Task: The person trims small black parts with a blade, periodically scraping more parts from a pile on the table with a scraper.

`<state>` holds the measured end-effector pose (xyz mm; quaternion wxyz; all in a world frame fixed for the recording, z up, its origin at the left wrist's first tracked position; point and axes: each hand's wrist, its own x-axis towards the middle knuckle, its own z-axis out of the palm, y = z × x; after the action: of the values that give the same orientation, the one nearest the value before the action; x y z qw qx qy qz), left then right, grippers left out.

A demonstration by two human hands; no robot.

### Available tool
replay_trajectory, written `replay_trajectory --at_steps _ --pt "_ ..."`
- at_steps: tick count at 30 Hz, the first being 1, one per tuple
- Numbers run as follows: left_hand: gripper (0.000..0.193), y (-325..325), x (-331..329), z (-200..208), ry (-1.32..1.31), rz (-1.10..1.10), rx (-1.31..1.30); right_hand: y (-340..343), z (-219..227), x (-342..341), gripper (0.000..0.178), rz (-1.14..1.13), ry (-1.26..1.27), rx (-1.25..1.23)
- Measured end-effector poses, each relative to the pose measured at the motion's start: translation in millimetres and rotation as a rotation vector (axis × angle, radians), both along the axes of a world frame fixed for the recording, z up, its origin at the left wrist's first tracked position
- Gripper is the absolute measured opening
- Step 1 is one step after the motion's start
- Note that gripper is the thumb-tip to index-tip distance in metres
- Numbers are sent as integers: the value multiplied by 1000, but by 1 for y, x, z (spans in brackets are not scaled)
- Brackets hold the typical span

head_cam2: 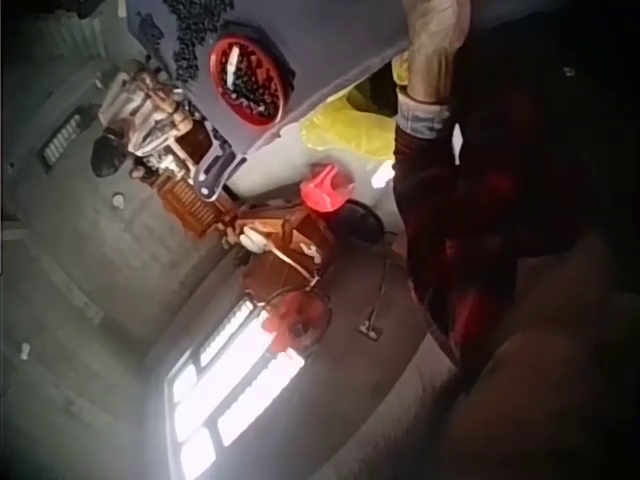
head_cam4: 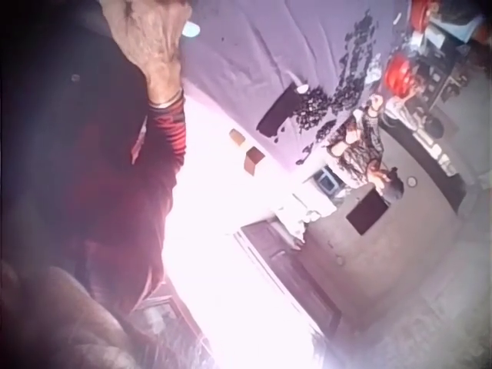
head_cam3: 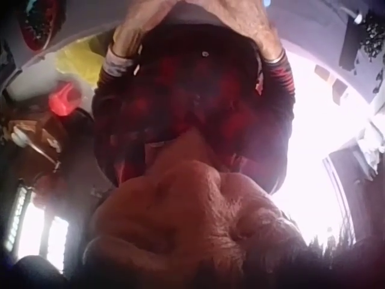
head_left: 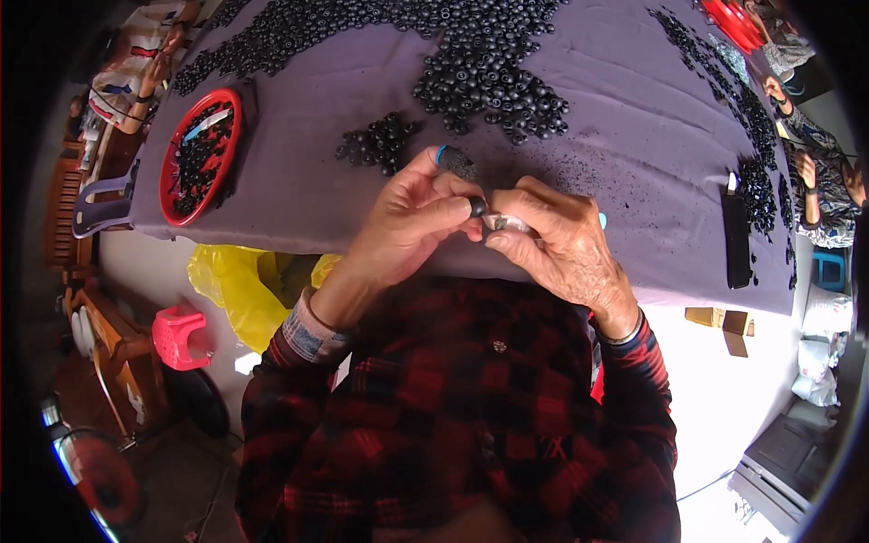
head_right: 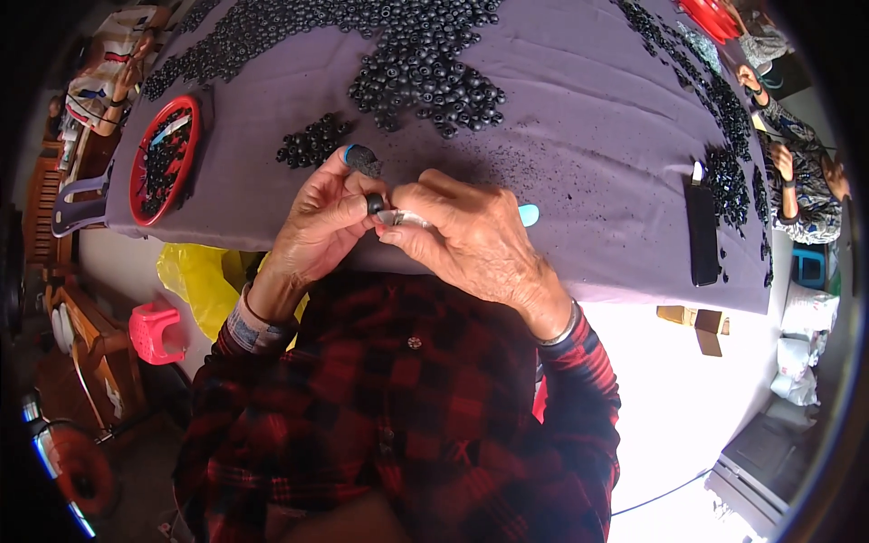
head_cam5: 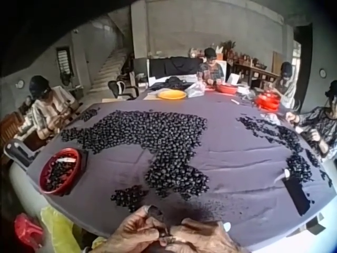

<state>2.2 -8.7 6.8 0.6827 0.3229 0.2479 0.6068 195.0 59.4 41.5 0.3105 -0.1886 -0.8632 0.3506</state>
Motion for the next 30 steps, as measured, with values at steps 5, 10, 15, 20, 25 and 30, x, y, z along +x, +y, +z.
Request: replay_trajectory --at_steps 5,10,15,20,25,30 --pt "37 1 0 -1 -2 0 -22 2 -3 -2 18 -38 -1 86" --pt "35 3 -4 -6 25 -46 -36 3 -5 -3 16 -19 29 50" --pt "36 6 -6 -7 46 -15 -38 4 -12 -6 13 5 82 -25" --pt "36 -7 15 -14 188 -57 -80 26 -9 3 26 -318 122 -347" --pt "34 4 7 -10 20 -48 -101 20 -3 13 28 -131 65 -636" --pt "38 3 6 -10 -5 -59 -118 9 -4 2 27 69 78 -321"
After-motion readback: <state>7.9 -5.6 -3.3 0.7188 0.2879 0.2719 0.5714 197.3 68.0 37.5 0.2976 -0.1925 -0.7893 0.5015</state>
